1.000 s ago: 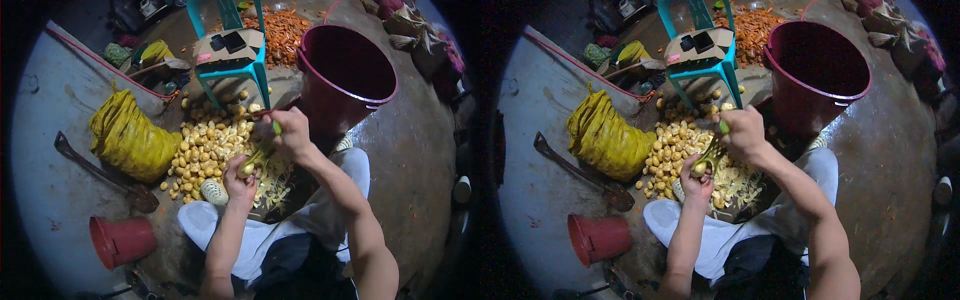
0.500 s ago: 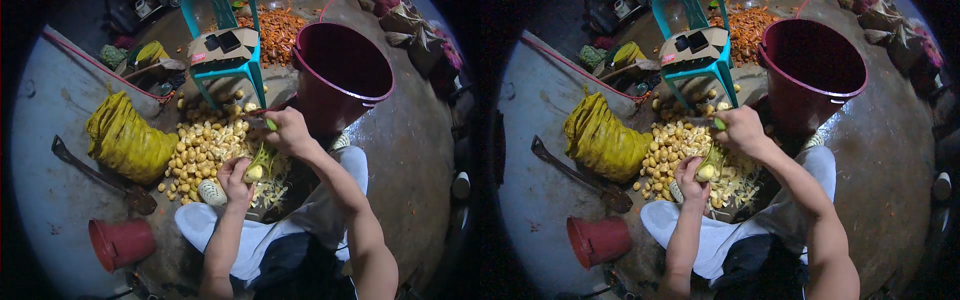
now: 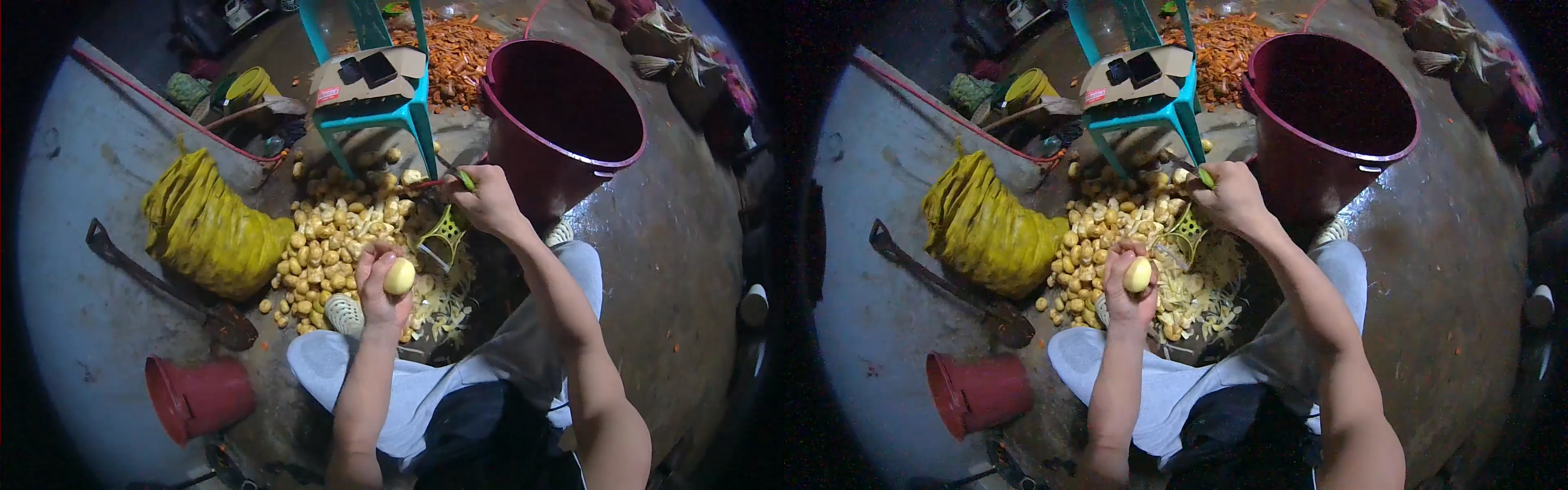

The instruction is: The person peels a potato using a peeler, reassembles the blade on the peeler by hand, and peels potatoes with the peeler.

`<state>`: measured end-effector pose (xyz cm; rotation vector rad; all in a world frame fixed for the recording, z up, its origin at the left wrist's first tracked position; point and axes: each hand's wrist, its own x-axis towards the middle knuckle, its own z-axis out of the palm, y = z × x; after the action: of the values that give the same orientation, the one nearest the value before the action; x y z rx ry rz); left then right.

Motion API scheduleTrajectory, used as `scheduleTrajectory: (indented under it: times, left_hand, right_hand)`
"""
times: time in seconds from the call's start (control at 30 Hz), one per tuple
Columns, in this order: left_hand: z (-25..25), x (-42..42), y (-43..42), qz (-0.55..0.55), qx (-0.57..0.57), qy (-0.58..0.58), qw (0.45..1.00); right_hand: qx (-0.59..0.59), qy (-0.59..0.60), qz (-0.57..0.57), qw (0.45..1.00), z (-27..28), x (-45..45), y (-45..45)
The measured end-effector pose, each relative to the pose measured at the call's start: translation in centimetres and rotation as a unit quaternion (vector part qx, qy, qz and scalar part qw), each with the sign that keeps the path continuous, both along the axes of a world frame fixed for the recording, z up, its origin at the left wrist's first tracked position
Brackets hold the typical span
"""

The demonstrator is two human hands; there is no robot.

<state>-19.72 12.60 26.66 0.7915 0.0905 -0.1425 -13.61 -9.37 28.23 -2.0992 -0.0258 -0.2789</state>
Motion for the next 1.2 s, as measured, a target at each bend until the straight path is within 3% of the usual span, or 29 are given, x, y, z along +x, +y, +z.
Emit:
scheduleTrajectory:
  times: [0.07, 0.13, 0.2, 0.3, 0.37, 0.4, 0.47, 0.57, 0.6, 0.67, 0.7, 0.73, 0.83, 0.87, 0.9, 1.0, 1.07, 1.1, 1.13, 1.2]
  left_hand:
    - [1.9, 0.7, 0.6, -0.062, -0.061, -0.071, 0.994]
    - [0.1, 1.6, 0.9, -0.025, -0.143, 0.062, 0.987]
    - [-1.9, 2.1, 1.2, 0.000, -0.093, 0.214, 0.972]
    - [-3.7, 1.8, 2.1, -0.095, -0.194, 0.158, 0.964]
    - [-1.7, 1.5, 0.9, 0.013, 0.024, 0.138, 0.990]
    - [-1.2, 1.2, 0.5, 0.011, 0.023, 0.137, 0.990]
    - [-0.8, 0.5, -0.4, 0.048, 0.130, 0.091, 0.986]
    - [-0.4, -0.3, -1.5, 0.047, 0.125, 0.094, 0.987]
    - [-0.3, -0.5, -1.5, 0.028, 0.116, 0.093, 0.988]
    - [-0.4, -0.9, -1.3, 0.012, 0.114, 0.043, 0.993]
    - [-0.1, -0.8, -1.2, 0.005, 0.125, 0.029, 0.992]
    - [0.0, -0.8, -1.1, -0.003, 0.136, 0.017, 0.991]
    - [-1.2, -0.5, -1.3, 0.046, 0.233, -0.063, 0.969]
    - [-1.6, -0.7, -1.3, 0.083, 0.298, -0.118, 0.944]
    - [-1.5, -0.8, -0.8, 0.041, 0.272, -0.070, 0.959]
    - [-0.4, -1.0, -0.6, 0.016, 0.266, -0.074, 0.961]
    - [-1.0, -0.9, -0.8, 0.052, 0.300, -0.104, 0.947]
    - [-0.8, -0.8, -1.0, 0.055, 0.313, -0.123, 0.940]
    - [-0.7, -1.0, -1.0, 0.056, 0.328, -0.139, 0.933]
    - [-0.6, -1.2, -0.9, 0.041, 0.268, -0.075, 0.960]
  right_hand:
    - [-0.004, 0.020, -0.002, 1.000, 1.1, -0.6, 0.3]
    - [-0.018, -0.047, -0.018, 0.999, 0.8, -0.4, 0.3]
    - [-0.025, -0.049, -0.015, 0.998, 0.3, 0.1, 0.3]
    - [-0.024, -0.058, -0.031, 0.998, -0.1, -0.3, 0.8]
    - [-0.001, -0.065, -0.039, 0.997, -0.4, -0.3, 1.5]
    - [0.021, -0.075, -0.045, 0.996, -0.5, -0.2, 1.8]
    - [0.048, -0.067, -0.033, 0.996, -0.5, -0.7, 2.6]
    - [-0.060, -0.210, 0.006, 0.976, -0.5, -0.8, 2.3]
    - [-0.060, -0.208, 0.004, 0.976, -0.3, -0.7, 1.9]
    - [0.033, -0.027, -0.084, 0.996, 0.1, -0.1, 0.9]
    - [0.053, -0.008, -0.097, 0.994, 0.3, 0.5, 0.4]
    - [0.053, -0.009, -0.098, 0.994, 0.2, 0.4, 0.5]
    - [-0.107, -0.061, 0.053, 0.991, 1.9, -1.6, 1.7]
    - [-0.105, -0.057, 0.052, 0.991, 1.5, -1.4, 1.5]
    - [-0.092, -0.026, 0.012, 0.995, 0.9, -0.7, 1.0]
    - [-0.040, 0.031, -0.035, 0.998, 0.4, 0.2, 0.4]
    - [-0.069, -0.017, 0.055, 0.996, 1.5, -1.4, 1.5]
    - [-0.138, -0.028, 0.072, 0.987, 2.1, -1.4, 1.4]
    - [-0.136, -0.025, 0.071, 0.988, 1.1, -0.9, 1.0]
    - [-0.055, 0.048, -0.026, 0.997, -0.1, 0.9, 0.1]
